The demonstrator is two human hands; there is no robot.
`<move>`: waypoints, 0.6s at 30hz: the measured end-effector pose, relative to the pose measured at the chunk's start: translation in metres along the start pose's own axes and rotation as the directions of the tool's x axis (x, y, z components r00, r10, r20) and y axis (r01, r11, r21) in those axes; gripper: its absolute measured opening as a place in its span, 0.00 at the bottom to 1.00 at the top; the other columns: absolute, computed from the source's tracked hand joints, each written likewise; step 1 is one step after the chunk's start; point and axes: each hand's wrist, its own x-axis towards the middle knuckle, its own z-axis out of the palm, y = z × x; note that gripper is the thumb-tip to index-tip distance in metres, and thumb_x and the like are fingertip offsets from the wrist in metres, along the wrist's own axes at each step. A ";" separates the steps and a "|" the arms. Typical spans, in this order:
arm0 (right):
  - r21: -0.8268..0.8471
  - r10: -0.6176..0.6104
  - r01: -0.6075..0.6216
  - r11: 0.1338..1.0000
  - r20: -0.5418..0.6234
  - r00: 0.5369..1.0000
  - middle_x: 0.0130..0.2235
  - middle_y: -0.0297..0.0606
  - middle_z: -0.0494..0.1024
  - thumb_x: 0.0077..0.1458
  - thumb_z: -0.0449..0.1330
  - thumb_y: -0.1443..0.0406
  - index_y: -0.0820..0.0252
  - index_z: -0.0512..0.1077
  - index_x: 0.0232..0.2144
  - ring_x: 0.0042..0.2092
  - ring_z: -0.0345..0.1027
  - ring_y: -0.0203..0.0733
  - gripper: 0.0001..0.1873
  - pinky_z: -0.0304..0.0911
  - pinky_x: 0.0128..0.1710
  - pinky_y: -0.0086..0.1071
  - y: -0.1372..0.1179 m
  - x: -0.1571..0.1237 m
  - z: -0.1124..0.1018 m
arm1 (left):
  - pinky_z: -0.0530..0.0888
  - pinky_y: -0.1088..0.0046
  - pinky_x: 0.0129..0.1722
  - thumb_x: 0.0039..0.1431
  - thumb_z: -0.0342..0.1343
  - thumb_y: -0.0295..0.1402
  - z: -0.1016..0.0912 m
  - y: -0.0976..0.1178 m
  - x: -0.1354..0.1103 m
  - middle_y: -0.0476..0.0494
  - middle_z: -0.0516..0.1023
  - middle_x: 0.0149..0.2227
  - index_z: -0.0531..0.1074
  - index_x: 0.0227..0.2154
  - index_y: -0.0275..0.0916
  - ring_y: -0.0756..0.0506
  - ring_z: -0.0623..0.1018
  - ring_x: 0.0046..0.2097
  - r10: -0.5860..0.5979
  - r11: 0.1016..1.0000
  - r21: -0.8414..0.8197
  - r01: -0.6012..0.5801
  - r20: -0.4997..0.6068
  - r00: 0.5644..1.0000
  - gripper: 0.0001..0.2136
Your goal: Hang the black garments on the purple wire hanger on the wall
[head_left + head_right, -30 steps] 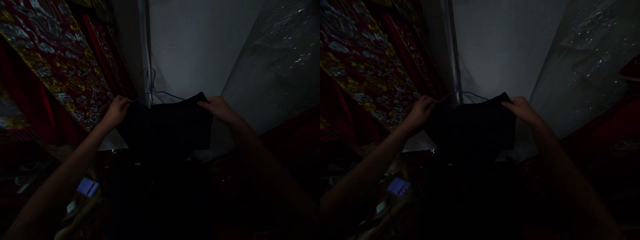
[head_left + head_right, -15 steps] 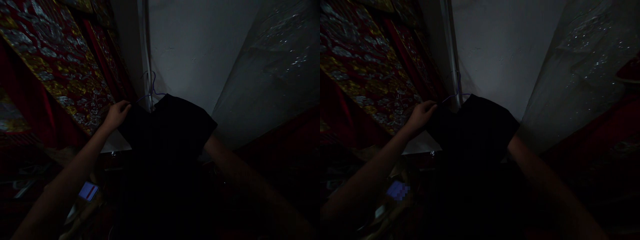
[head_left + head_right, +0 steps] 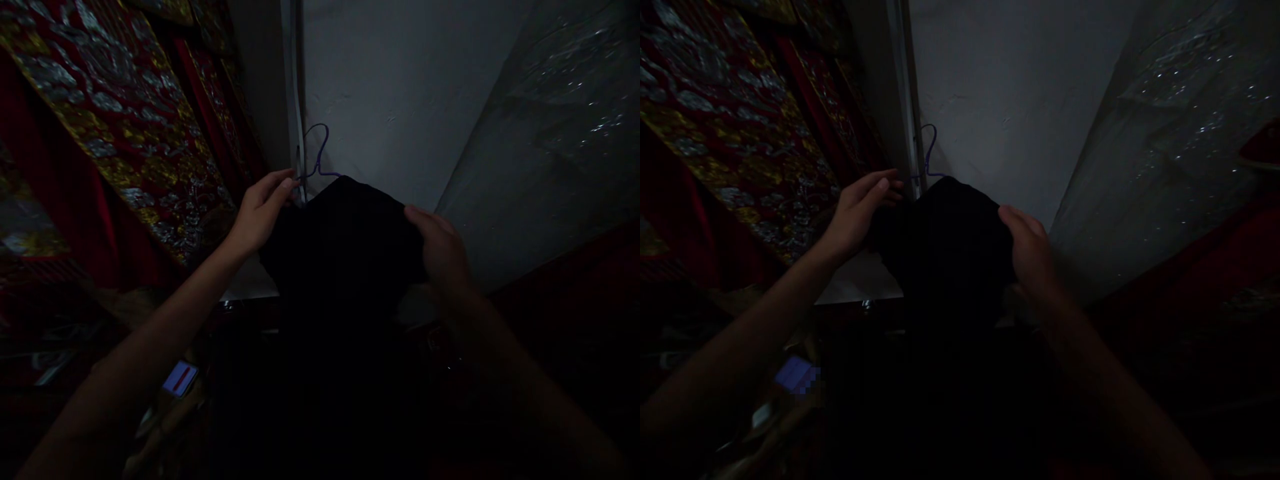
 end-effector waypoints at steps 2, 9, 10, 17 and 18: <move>0.083 0.052 -0.049 0.995 -0.034 0.998 0.37 0.39 0.80 0.53 0.63 0.50 0.54 0.74 0.36 0.46 0.76 0.50 0.16 0.74 0.42 0.39 0.002 -0.009 0.013 | 0.77 0.66 0.48 0.68 0.51 0.46 0.002 0.009 0.001 0.37 0.79 0.51 0.71 0.54 0.37 0.45 0.80 0.47 -0.076 0.991 -0.108 0.081 0.053 0.996 0.21; -0.030 -0.004 0.010 1.000 0.212 0.977 0.42 0.40 0.78 0.57 0.59 0.51 0.53 0.73 0.40 0.49 0.73 0.50 0.16 0.71 0.42 0.37 -0.013 -0.062 0.021 | 0.76 0.58 0.53 0.69 0.47 0.50 -0.008 0.027 -0.006 0.36 0.78 0.52 0.68 0.57 0.39 0.40 0.80 0.53 -0.213 0.975 -0.059 0.216 0.049 0.976 0.23; -0.086 -0.008 0.048 0.995 0.414 0.910 0.42 0.39 0.78 0.57 0.61 0.52 0.54 0.73 0.41 0.48 0.73 0.48 0.16 0.70 0.42 0.36 -0.018 -0.072 0.022 | 0.76 0.57 0.52 0.69 0.46 0.51 -0.009 0.028 -0.009 0.35 0.79 0.51 0.69 0.56 0.39 0.40 0.80 0.52 -0.244 0.966 -0.068 0.249 0.066 0.967 0.24; -0.261 0.240 0.178 0.949 0.962 0.133 0.41 0.40 0.80 0.63 0.59 0.54 0.60 0.74 0.45 0.41 0.74 0.40 0.16 0.68 0.42 0.31 -0.025 -0.088 0.024 | 0.74 0.70 0.29 0.59 0.59 0.46 -0.015 0.028 -0.060 0.40 0.81 0.35 0.77 0.43 0.36 0.47 0.78 0.31 -0.438 0.871 0.005 0.491 0.458 0.773 0.18; -0.302 0.282 0.164 0.939 0.950 0.131 0.41 0.40 0.80 0.62 0.60 0.54 0.61 0.75 0.45 0.41 0.74 0.40 0.17 0.68 0.41 0.31 -0.021 -0.085 0.023 | 0.72 0.71 0.28 0.59 0.58 0.46 -0.018 0.026 -0.065 0.42 0.80 0.33 0.78 0.41 0.37 0.47 0.76 0.30 -0.431 0.892 0.100 0.440 0.475 0.767 0.17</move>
